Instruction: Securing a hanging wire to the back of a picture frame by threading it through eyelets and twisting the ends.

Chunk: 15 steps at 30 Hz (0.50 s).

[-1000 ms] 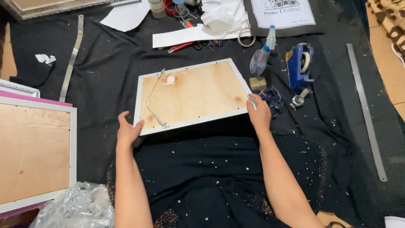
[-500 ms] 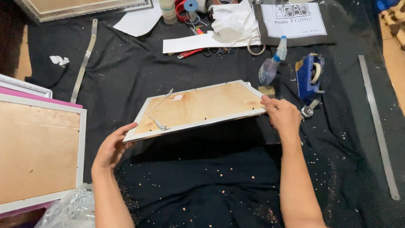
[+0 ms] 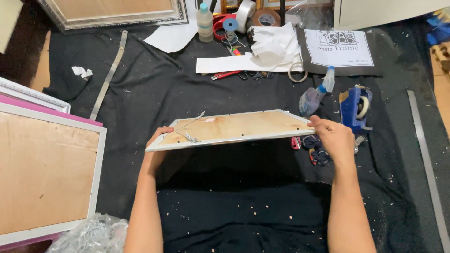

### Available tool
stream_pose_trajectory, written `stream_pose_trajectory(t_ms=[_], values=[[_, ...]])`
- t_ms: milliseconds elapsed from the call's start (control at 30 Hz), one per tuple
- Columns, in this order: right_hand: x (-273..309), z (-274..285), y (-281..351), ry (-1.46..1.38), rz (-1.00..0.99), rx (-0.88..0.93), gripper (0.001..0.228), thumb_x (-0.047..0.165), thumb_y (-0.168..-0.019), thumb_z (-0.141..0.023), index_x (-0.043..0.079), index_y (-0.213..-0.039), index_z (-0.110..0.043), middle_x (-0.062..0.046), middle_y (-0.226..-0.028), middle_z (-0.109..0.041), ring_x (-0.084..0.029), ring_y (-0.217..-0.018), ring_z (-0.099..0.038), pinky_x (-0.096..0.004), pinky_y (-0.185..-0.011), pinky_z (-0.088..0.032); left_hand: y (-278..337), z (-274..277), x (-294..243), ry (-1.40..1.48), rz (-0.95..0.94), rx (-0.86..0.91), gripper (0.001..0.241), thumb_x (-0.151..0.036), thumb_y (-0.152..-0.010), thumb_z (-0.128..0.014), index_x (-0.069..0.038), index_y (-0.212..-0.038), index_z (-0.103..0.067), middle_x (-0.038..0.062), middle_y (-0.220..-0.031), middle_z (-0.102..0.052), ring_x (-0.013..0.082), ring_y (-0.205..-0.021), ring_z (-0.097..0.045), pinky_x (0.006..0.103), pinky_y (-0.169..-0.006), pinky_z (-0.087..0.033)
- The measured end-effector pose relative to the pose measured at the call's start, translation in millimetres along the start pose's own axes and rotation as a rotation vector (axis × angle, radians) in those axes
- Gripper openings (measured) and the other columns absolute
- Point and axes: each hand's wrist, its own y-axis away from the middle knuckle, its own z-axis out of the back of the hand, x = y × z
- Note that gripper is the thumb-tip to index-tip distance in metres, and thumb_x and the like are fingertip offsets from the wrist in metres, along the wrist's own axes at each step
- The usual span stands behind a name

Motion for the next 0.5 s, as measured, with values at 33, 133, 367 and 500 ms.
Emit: stream_pose_trajectory(t_ms=[33, 133, 367, 500], values=[[-13.0, -4.9, -13.5, -0.068, 0.016, -0.022, 0.044, 0.084, -0.099, -0.048, 0.052, -0.103, -0.077, 0.002, -0.098, -0.076, -0.037, -0.101, -0.067, -0.041, -0.087, -0.054, -3.2, -4.2, -1.7, 0.004, 0.032, -0.023, 0.046, -0.001, -0.084, -0.077, -0.028, -0.12, -0.069, 0.014, -0.141, -0.065, 0.0383, -0.133, -0.056, 0.0444, -0.108, -0.048], [-15.6, -20.7, -31.0, -0.805, 0.197, -0.075, 0.096, 0.093, -0.092, -0.025, 0.021, -0.141, -0.064, -0.002, -0.071, -0.048, -0.01, -0.062, -0.052, -0.02, -0.059, -0.036, -28.2, -1.2, 1.9, -0.034, -0.024, -0.043, 0.034, -0.007, -0.085, -0.078, -0.023, -0.114, -0.072, 0.016, -0.113, -0.075, 0.0399, -0.115, -0.067, 0.048, -0.098, -0.052], [-22.6, -93.5, -62.9, -0.598, 0.168, 0.106, 0.072, -0.006, -0.086, -0.054, 0.009, -0.155, -0.041, -0.036, -0.15, -0.033, -0.059, -0.138, -0.038, -0.066, -0.111, -0.04, -54.0, 8.2, -0.1, -0.006, -0.07, -0.029, 0.027, -0.008, -0.085, -0.08, -0.019, -0.109, -0.075, 0.015, -0.103, -0.076, 0.0365, -0.105, -0.07, 0.0458, -0.095, -0.053], [-24.5, -115.8, -81.6, -0.621, 0.271, 0.211, 0.055, 0.004, -0.095, -0.061, 0.007, -0.149, -0.047, -0.023, -0.153, -0.044, -0.047, -0.145, -0.036, -0.055, -0.114, -0.038, -59.9, 9.2, -6.0, 0.024, -0.017, 0.017, 0.033, -0.003, -0.083, -0.077, -0.015, -0.113, -0.074, 0.02, -0.109, -0.073, 0.0402, -0.111, -0.066, 0.0481, -0.101, -0.049]])
